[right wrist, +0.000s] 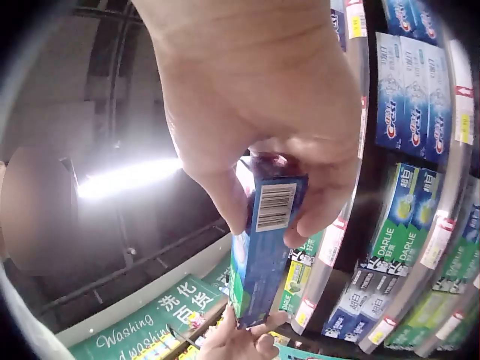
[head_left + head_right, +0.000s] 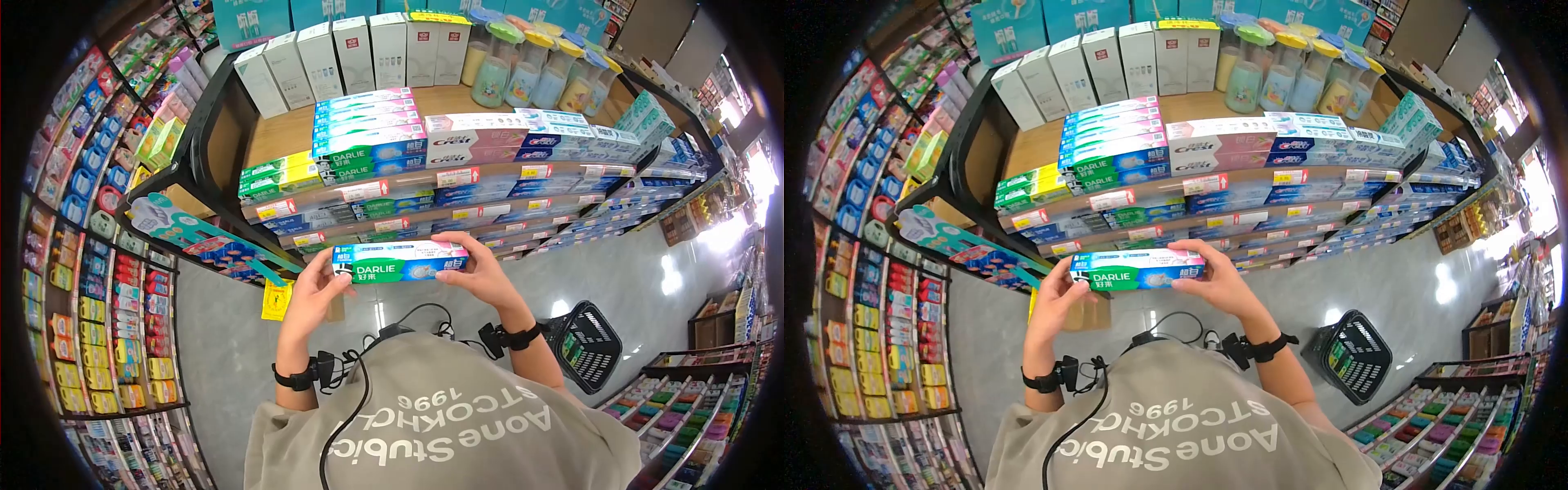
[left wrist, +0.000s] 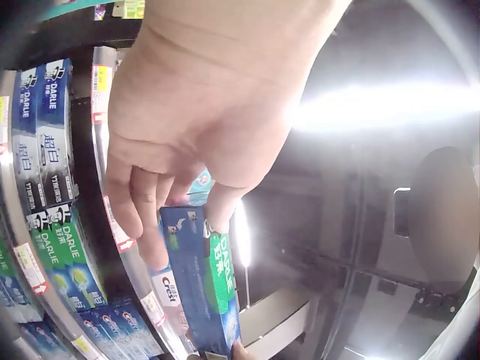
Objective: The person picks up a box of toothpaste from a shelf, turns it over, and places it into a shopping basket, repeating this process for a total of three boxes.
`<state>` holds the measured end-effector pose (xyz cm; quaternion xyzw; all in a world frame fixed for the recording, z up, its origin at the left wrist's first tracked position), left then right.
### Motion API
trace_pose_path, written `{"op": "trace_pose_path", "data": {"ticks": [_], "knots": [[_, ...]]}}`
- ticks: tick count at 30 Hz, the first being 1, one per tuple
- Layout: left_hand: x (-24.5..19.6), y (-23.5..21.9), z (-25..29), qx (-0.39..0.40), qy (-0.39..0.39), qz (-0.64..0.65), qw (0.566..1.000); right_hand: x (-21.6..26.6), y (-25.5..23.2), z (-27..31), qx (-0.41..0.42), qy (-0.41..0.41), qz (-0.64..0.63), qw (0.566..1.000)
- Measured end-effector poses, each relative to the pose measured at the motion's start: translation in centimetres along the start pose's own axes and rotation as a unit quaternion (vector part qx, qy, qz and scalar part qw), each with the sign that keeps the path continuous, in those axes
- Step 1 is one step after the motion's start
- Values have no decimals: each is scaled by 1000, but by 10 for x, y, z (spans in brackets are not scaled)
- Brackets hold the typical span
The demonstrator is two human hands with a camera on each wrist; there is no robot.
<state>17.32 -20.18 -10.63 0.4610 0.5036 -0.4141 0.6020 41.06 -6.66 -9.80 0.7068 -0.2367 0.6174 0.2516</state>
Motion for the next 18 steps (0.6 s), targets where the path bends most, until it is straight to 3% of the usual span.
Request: {"op": "trace_pose_path", "data": {"ticks": [10,15,18], "knots": [[-11,-8,1,-25,78,-6,997,41,9,2,-70,-191,182,962],[-20,-9,1,-43,105,-26,993,52,10,1,-75,-235,231,941],[-39,-2,4,-34,167,-64,983,52,11,0,-87,-273,266,920]]}}
Point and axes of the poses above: each hand's wrist, its own z-axis away from the middle knuckle, its own y-axis out of the palm, x = y × z, the point moved 8 cm from there along -z, towards the middle knuckle, and after that the axes turned 2 degrees about -y, right-handed, at the moved point
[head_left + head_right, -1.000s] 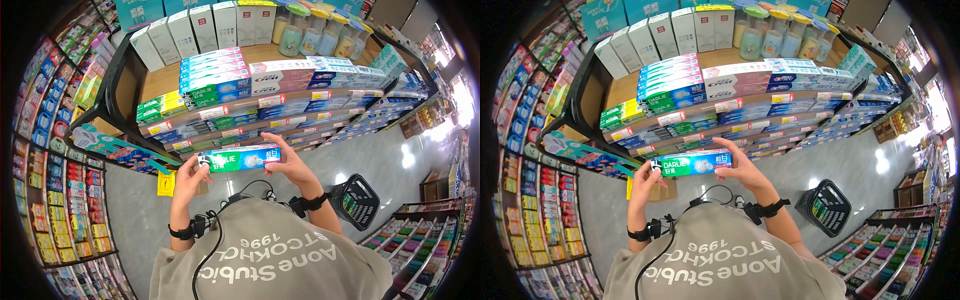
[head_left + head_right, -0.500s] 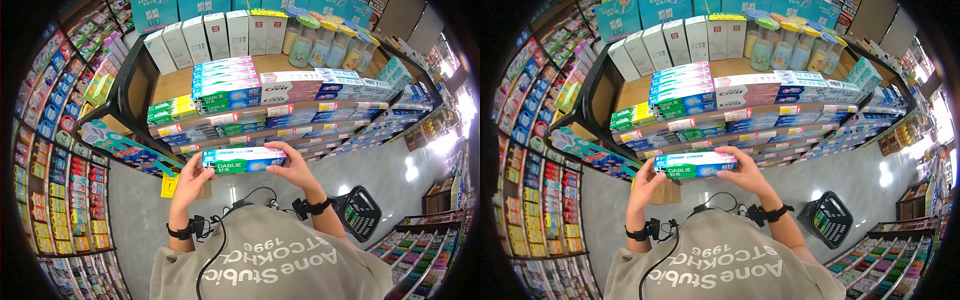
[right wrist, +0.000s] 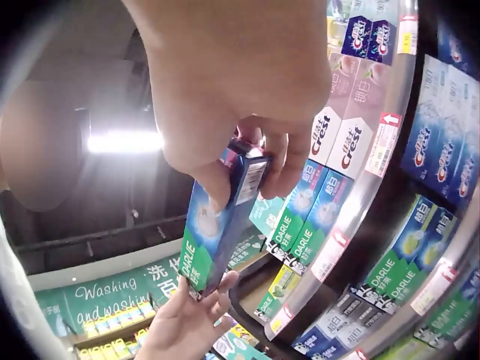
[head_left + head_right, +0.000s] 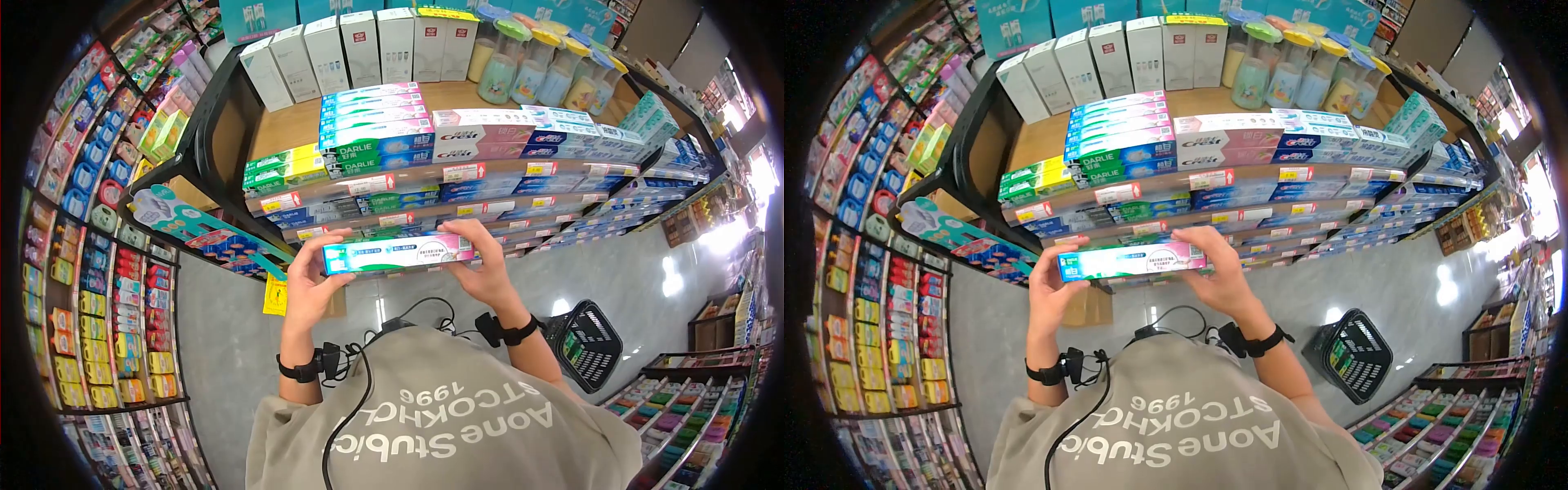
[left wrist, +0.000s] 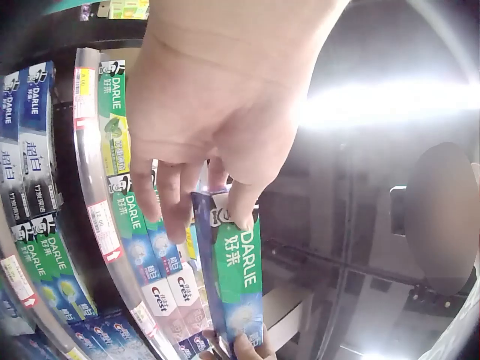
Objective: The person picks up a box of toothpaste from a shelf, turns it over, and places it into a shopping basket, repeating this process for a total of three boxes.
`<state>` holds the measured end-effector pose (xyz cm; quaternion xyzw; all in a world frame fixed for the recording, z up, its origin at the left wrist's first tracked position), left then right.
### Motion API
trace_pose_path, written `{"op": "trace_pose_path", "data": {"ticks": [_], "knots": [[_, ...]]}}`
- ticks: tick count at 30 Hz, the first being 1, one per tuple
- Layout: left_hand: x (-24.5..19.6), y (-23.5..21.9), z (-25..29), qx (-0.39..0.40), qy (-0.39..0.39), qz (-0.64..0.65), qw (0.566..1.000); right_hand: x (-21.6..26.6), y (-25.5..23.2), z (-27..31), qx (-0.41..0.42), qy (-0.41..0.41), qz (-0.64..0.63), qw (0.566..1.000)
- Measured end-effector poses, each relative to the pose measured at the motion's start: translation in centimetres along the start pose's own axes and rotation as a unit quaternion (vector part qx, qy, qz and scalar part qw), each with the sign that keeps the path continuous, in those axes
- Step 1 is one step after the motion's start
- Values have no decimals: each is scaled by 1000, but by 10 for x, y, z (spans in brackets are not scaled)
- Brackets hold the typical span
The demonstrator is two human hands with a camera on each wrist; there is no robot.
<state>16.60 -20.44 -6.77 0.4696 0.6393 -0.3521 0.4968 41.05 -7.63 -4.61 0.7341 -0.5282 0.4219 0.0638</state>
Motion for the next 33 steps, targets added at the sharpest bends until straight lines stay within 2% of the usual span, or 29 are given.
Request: {"op": "trace_pose_path", "data": {"ticks": [3,6,12,18,23,25,29,31,33], "knots": [[-3,-3,3,-6,54,-34,998,2,-1,-2,-6,-33,35,999],[-2,-1,7,-3,58,-14,998,4,0,-3,-11,-38,45,998],[-8,3,13,5,23,-58,998,-11,8,13,-12,9,27,1000],[-3,7,17,61,51,-67,995,-23,18,21,5,14,26,1000],[-11,4,23,33,82,-98,991,-30,30,23,42,46,-5,998],[-6,-3,27,17,40,-98,994,-34,37,23,84,78,-33,993],[11,-18,33,-15,-2,-71,997,-33,42,22,105,83,-45,990],[23,-26,35,-51,-48,-22,997,-26,40,18,103,74,-35,991],[37,-31,35,-59,-77,1,995,-36,38,19,43,161,-208,964]]}}
Point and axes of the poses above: each hand's wrist, its own z-axis away from the middle knuckle, its own y-axis out of the palm, x = y × z, the point moved 8 cm from there along -z, towards the middle knuckle, and after that the axes turned 2 degrees about -y, right-handed, at the moved point
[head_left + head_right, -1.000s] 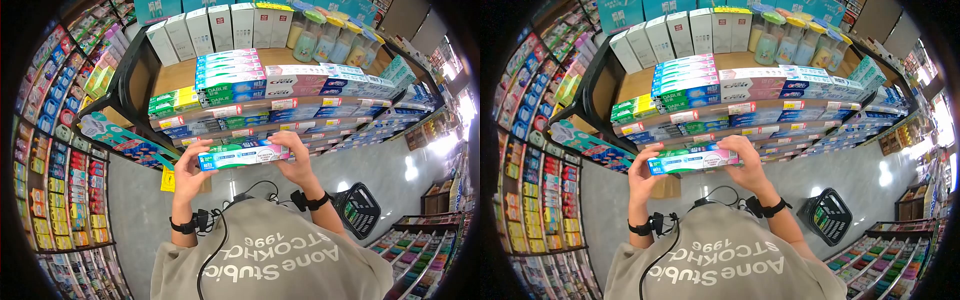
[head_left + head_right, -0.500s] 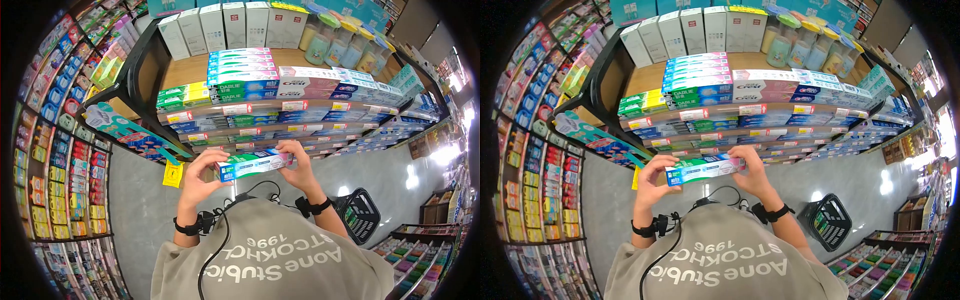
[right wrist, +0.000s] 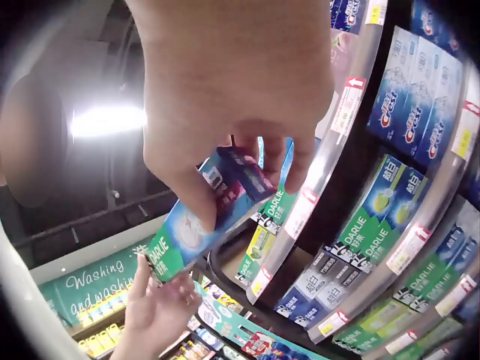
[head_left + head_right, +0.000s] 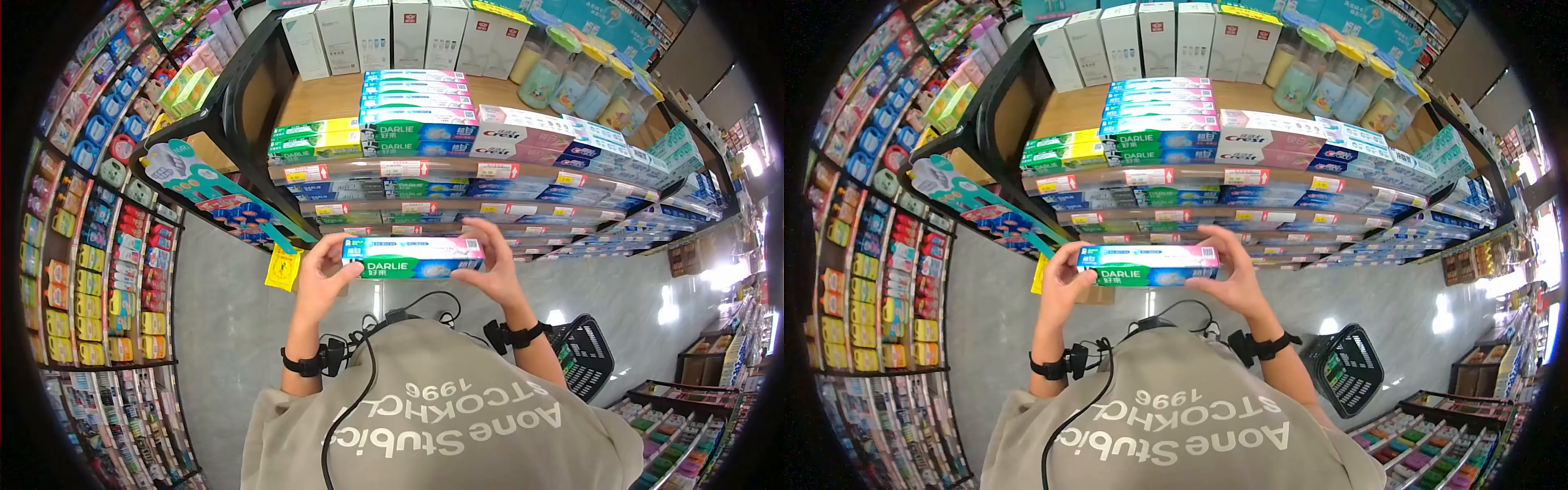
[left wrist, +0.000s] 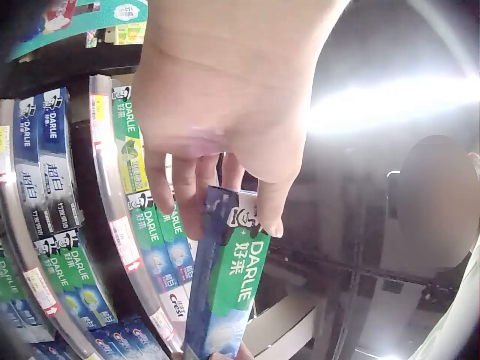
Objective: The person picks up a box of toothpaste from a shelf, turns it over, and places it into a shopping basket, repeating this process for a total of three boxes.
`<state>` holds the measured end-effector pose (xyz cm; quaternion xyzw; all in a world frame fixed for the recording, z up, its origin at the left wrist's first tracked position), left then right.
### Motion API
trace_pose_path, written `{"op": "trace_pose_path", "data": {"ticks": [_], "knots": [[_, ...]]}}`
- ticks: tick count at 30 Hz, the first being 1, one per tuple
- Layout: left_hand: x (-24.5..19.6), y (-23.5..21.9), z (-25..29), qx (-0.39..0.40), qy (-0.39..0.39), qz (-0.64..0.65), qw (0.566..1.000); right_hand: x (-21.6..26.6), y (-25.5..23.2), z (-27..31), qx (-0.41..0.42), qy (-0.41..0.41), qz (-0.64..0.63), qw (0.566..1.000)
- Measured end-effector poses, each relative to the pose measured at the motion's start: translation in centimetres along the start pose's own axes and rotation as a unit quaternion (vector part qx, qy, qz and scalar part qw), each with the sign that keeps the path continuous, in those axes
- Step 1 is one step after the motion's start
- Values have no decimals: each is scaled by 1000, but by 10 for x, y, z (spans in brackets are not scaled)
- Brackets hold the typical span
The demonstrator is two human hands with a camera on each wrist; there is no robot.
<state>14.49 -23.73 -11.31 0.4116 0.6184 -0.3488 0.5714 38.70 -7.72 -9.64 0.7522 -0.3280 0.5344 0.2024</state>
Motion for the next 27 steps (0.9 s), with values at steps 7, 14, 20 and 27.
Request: {"op": "trace_pose_path", "data": {"ticks": [7,14,20,27], "knots": [[31,19,9,82,-159,101,979,-18,-4,-4,-16,147,-104,983],[44,3,11,83,-111,132,981,-61,-6,15,-50,294,-190,935],[38,9,12,104,-108,150,977,-95,-3,32,-39,349,-314,882],[37,5,6,57,-113,155,980,-75,5,40,-36,332,-390,858]]}}
Point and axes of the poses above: each hand's wrist, its own z-axis away from the middle knuckle, its own y-axis out of the palm, x = y × z, the point moved 8 cm from there along -z, towards the middle knuckle, and after that the axes turned 2 degrees about -y, right-handed, at the moved point
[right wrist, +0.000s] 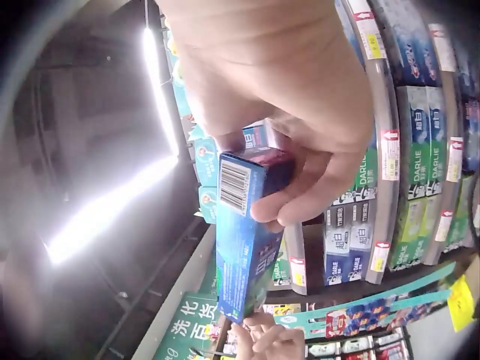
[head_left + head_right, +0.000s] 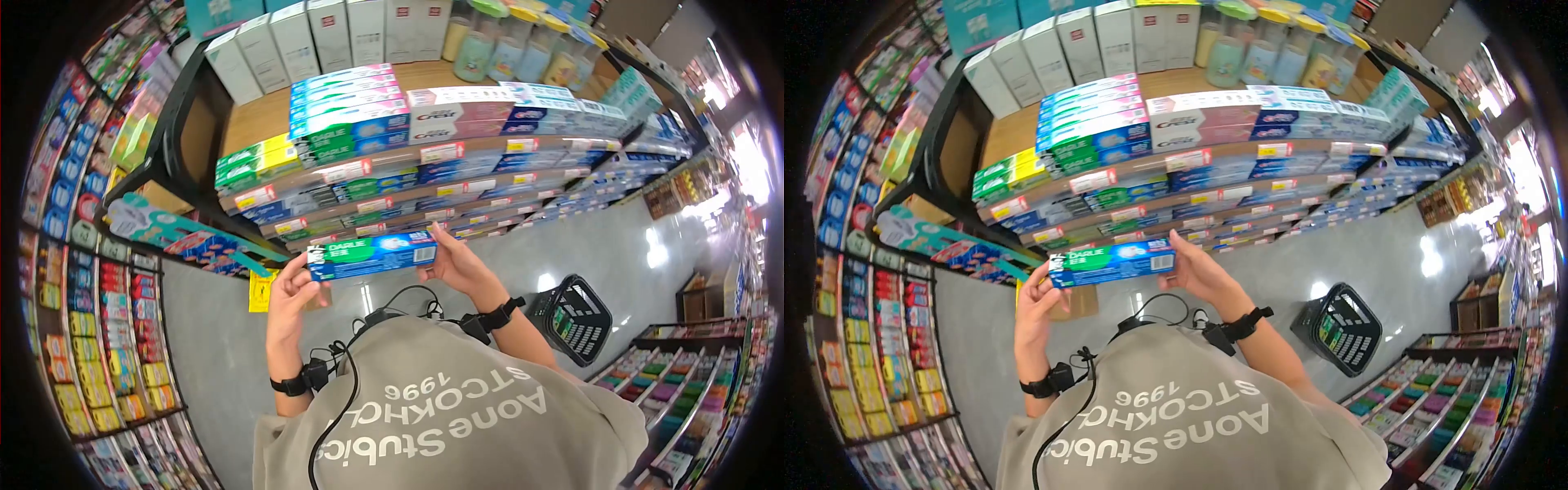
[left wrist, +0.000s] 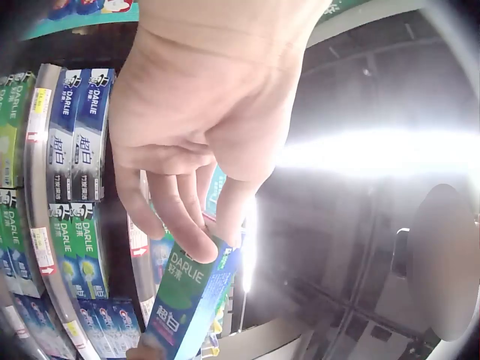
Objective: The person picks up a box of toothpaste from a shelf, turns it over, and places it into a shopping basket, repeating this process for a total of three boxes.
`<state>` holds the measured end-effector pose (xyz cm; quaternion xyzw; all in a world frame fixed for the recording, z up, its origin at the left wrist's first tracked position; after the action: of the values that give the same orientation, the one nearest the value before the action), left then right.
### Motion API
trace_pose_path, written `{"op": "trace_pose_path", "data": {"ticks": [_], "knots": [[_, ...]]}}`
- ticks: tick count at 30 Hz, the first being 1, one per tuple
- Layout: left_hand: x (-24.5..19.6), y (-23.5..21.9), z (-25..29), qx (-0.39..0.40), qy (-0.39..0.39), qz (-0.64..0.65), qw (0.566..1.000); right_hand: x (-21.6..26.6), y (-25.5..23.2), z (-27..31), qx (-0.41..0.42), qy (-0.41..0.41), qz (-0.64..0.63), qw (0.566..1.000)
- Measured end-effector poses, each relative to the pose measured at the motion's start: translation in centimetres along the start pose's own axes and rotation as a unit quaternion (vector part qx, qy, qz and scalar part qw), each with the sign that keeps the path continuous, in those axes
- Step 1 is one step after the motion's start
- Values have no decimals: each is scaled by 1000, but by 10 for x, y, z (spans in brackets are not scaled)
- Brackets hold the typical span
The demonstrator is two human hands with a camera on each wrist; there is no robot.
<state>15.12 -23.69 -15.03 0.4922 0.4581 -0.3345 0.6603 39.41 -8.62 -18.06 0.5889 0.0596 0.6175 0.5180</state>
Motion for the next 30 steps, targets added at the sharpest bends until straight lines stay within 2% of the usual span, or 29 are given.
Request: {"op": "trace_pose_path", "data": {"ticks": [3,6,9,12,18,24,27,30], "knots": [[11,-15,-3,-28,-12,47,998,1,11,1,116,13,12,993],[6,-12,-6,-38,0,20,999,6,14,3,125,-9,35,991],[-3,-2,-6,-37,15,10,999,8,10,4,107,-29,70,991],[-3,0,-7,-30,5,-17,999,12,6,5,86,-47,88,991],[6,0,-5,-21,-35,7,999,12,-11,4,58,-58,162,983],[11,-11,-1,-13,-56,15,998,9,-9,-1,89,-60,124,986],[-1,-1,1,-20,-66,-8,998,25,8,6,68,-86,129,986],[-9,8,-2,-48,-19,12,999,34,7,5,57,-99,148,982]]}}
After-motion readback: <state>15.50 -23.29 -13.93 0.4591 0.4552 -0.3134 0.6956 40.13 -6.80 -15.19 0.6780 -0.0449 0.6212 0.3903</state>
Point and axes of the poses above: each hand's wrist, its own z-axis away from the middle knuckle, its own y-axis out of the palm, x = y × z, the point moved 8 cm from there along -z, towards the middle knuckle, and after that the axes turned 2 degrees about -y, right-handed, at the moved point
